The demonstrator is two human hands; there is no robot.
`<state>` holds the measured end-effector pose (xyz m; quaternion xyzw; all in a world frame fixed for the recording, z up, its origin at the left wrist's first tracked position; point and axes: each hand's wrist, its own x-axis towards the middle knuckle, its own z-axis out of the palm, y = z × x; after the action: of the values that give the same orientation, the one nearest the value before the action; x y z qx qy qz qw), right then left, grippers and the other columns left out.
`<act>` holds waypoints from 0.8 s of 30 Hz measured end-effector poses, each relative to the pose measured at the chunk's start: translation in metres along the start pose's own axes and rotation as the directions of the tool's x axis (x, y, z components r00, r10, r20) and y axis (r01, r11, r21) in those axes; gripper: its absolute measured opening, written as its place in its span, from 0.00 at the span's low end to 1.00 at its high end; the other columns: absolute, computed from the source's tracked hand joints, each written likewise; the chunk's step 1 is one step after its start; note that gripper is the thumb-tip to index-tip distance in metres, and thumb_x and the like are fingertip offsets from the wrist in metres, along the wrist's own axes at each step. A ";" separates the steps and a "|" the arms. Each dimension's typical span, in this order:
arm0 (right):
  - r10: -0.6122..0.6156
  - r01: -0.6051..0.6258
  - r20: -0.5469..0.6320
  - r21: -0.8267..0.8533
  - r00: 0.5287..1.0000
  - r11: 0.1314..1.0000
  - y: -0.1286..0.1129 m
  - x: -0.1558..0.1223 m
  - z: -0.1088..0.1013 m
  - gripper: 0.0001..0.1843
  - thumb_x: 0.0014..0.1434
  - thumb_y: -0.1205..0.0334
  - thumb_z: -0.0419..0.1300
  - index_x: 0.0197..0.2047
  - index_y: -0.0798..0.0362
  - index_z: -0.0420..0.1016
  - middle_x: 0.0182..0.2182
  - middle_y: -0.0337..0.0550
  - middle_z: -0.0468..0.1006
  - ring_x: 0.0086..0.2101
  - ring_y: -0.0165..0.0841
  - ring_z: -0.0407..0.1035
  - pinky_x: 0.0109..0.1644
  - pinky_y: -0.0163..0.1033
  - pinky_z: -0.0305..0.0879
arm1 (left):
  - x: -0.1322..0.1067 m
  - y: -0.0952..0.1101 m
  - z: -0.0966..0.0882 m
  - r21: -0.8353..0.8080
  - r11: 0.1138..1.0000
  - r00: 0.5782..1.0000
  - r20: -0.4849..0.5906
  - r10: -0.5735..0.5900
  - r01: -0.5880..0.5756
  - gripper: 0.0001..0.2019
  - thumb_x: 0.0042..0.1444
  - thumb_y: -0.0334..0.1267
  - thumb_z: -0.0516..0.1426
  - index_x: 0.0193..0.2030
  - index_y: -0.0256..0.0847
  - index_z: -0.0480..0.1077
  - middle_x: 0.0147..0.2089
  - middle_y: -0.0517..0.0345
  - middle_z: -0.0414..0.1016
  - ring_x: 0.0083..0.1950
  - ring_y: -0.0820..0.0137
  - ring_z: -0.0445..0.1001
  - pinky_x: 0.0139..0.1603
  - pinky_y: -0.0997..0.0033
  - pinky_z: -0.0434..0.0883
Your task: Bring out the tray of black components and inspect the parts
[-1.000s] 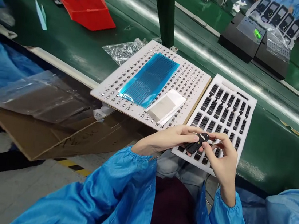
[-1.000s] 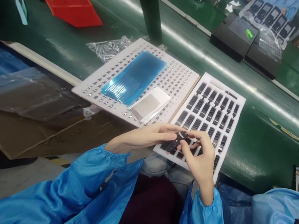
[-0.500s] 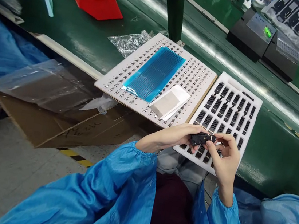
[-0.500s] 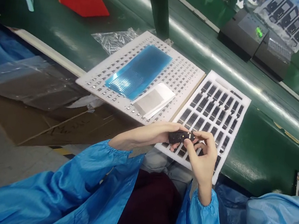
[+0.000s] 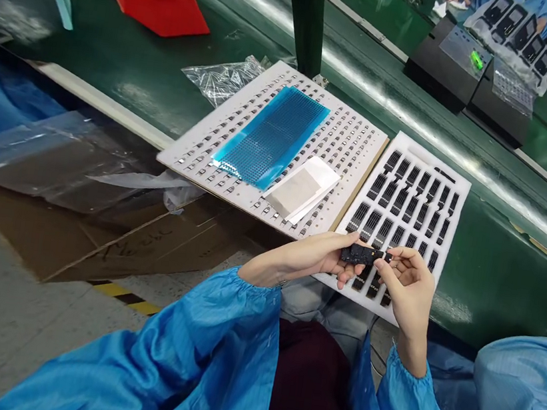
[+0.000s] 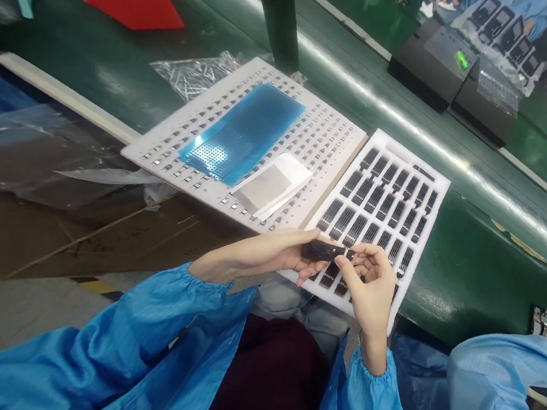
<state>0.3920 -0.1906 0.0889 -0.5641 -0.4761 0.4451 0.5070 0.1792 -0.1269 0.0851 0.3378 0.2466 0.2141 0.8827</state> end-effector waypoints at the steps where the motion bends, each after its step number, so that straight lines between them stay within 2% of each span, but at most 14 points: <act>1: 0.009 -0.009 -0.001 0.015 1.000 1.000 0.000 0.000 0.000 0.17 0.63 0.53 0.80 0.46 0.50 0.81 0.33 0.39 0.75 0.33 0.32 0.71 0.34 0.33 0.72 | 0.000 0.000 0.000 -0.011 1.000 1.000 -0.006 -0.006 0.006 0.22 0.75 0.54 0.57 0.48 0.32 0.74 0.40 0.51 0.75 0.35 0.70 0.71 0.39 0.66 0.75; 7: 0.046 -0.043 -0.030 0.090 0.999 0.995 -0.001 0.001 0.000 0.18 0.61 0.54 0.80 0.44 0.51 0.78 0.32 0.38 0.77 0.28 0.30 0.71 0.29 0.31 0.72 | 0.000 -0.001 0.004 -0.061 0.998 1.000 -0.022 -0.017 0.015 0.18 0.75 0.49 0.57 0.48 0.31 0.73 0.39 0.53 0.72 0.33 0.72 0.68 0.36 0.68 0.72; 13: -0.064 0.063 -0.071 -0.015 0.995 0.998 -0.003 -0.007 0.003 0.15 0.63 0.59 0.78 0.44 0.51 0.78 0.30 0.36 0.75 0.29 0.31 0.70 0.31 0.33 0.71 | -0.003 0.003 0.011 -0.022 1.000 0.999 -0.047 0.014 -0.015 0.18 0.77 0.46 0.51 0.48 0.31 0.74 0.37 0.54 0.71 0.33 0.71 0.67 0.36 0.68 0.71; 19: -0.171 0.160 -0.066 -0.141 0.983 0.977 -0.008 -0.010 0.004 0.10 0.66 0.61 0.76 0.46 0.49 0.80 0.32 0.36 0.74 0.31 0.32 0.71 0.33 0.35 0.71 | -0.003 0.004 0.011 0.006 0.999 0.999 -0.016 0.034 -0.034 0.21 0.78 0.50 0.50 0.49 0.31 0.74 0.37 0.54 0.70 0.32 0.71 0.66 0.36 0.68 0.71; 24: -0.224 0.216 -0.020 -0.199 0.974 0.956 -0.011 -0.008 0.003 0.06 0.68 0.63 0.74 0.48 0.47 0.84 0.35 0.37 0.76 0.32 0.31 0.70 0.36 0.35 0.69 | -0.004 0.007 0.014 0.026 1.000 0.999 -0.047 0.011 -0.010 0.26 0.76 0.57 0.53 0.51 0.31 0.75 0.34 0.56 0.69 0.32 0.71 0.65 0.35 0.68 0.69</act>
<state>0.3872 -0.1982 0.0996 -0.5639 -0.5666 0.3250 0.5053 0.1825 -0.1312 0.1000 0.3454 0.2683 0.2233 0.8711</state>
